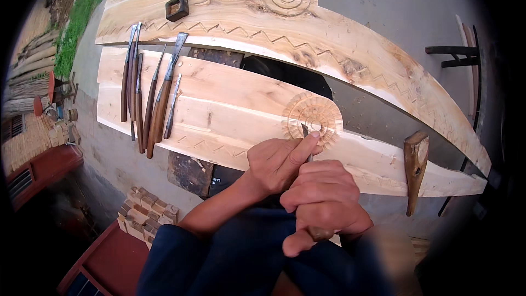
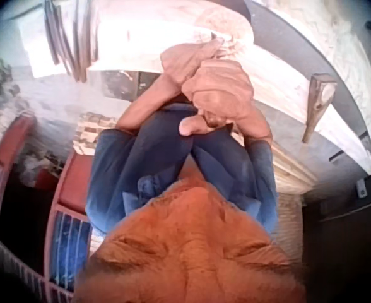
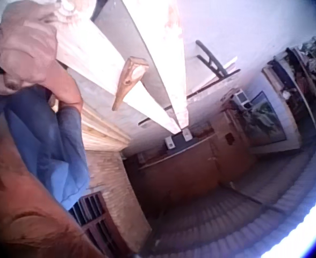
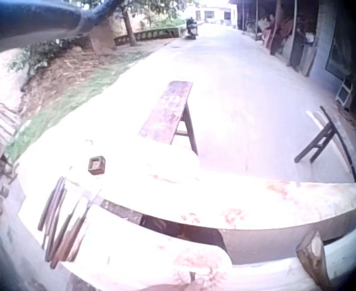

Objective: The person carves a decorative spiral pattern into a piece of wood using a gouge chisel.

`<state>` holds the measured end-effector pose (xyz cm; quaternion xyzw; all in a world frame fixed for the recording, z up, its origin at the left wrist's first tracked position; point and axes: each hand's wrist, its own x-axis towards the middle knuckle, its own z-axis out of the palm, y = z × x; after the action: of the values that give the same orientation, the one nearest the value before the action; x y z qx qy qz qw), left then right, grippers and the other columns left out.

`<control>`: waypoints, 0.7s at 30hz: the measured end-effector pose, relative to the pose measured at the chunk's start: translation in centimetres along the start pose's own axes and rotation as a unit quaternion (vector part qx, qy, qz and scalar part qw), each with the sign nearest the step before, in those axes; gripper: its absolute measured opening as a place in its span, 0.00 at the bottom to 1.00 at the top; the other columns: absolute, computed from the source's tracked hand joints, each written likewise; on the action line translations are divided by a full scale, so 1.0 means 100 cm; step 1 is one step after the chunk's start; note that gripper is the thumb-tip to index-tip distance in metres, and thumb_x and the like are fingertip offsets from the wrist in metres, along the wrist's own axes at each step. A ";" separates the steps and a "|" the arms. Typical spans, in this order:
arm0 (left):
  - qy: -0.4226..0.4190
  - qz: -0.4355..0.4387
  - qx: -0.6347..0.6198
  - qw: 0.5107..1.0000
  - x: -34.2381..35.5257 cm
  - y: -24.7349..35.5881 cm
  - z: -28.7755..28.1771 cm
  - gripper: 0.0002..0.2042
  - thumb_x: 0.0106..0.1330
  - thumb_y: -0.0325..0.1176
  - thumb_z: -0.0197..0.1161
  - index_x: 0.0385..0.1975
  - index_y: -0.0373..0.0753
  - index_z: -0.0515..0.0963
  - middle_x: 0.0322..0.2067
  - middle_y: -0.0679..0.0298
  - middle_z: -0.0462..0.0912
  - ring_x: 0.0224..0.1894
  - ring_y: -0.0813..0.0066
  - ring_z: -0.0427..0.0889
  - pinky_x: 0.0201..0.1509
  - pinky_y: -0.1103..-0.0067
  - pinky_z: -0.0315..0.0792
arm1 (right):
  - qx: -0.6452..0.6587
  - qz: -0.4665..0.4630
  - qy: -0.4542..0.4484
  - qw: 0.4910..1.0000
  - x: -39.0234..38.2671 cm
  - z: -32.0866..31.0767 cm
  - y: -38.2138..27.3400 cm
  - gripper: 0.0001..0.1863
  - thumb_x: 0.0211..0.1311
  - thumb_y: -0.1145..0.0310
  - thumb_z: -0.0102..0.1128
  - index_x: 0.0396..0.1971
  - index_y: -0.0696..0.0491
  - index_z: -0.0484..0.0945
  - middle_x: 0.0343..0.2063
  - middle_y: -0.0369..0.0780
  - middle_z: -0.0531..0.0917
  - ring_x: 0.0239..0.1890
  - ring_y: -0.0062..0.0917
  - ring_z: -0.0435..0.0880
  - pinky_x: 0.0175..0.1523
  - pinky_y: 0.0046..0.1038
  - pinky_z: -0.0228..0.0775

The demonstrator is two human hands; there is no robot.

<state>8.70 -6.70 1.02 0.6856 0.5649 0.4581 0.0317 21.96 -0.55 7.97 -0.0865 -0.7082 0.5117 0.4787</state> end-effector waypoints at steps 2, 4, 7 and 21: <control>0.011 -0.001 -0.003 1.000 0.010 0.001 -0.002 0.25 0.65 0.31 0.81 0.62 0.34 0.87 0.29 0.62 0.88 0.22 0.74 0.82 0.26 0.74 0.73 | 0.039 0.042 0.102 0.993 0.013 -0.018 0.002 0.34 0.75 0.32 0.64 0.27 0.49 0.68 0.27 0.39 0.85 0.19 0.24 0.77 0.27 0.25 0.66; 0.032 -0.002 0.033 0.999 0.018 -0.017 -0.014 0.17 0.65 0.22 0.80 0.55 0.35 0.91 0.30 0.60 0.90 0.24 0.68 0.85 0.28 0.75 0.77 | 0.101 0.084 0.210 0.969 0.035 -0.027 0.013 0.35 0.80 0.31 0.53 0.25 0.48 0.65 0.24 0.39 0.80 0.17 0.22 0.69 0.24 0.23 0.61; 0.057 -0.082 -0.036 0.994 0.035 -0.060 -0.017 0.12 0.67 0.20 0.78 0.49 0.31 0.92 0.30 0.58 0.90 0.26 0.70 0.85 0.31 0.77 0.76 | 0.169 0.129 0.260 0.942 0.063 -0.032 0.034 0.37 0.88 0.31 0.38 0.24 0.47 0.60 0.18 0.40 0.73 0.13 0.18 0.57 0.21 0.21 0.53; -0.131 -0.189 -0.307 0.923 0.059 -0.090 -0.011 0.06 0.65 0.24 0.79 0.40 0.36 0.95 0.27 0.63 0.89 0.32 0.73 0.83 0.37 0.76 0.76 | 0.205 0.204 0.228 0.930 0.064 -0.024 0.058 0.38 0.90 0.34 0.35 0.21 0.49 0.63 0.16 0.45 0.77 0.11 0.16 0.59 0.18 0.20 0.51</control>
<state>0.90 0.74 0.11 0.5764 0.5064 0.5010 0.4003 18.28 7.54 7.06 -0.2435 -0.4264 0.6987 0.5203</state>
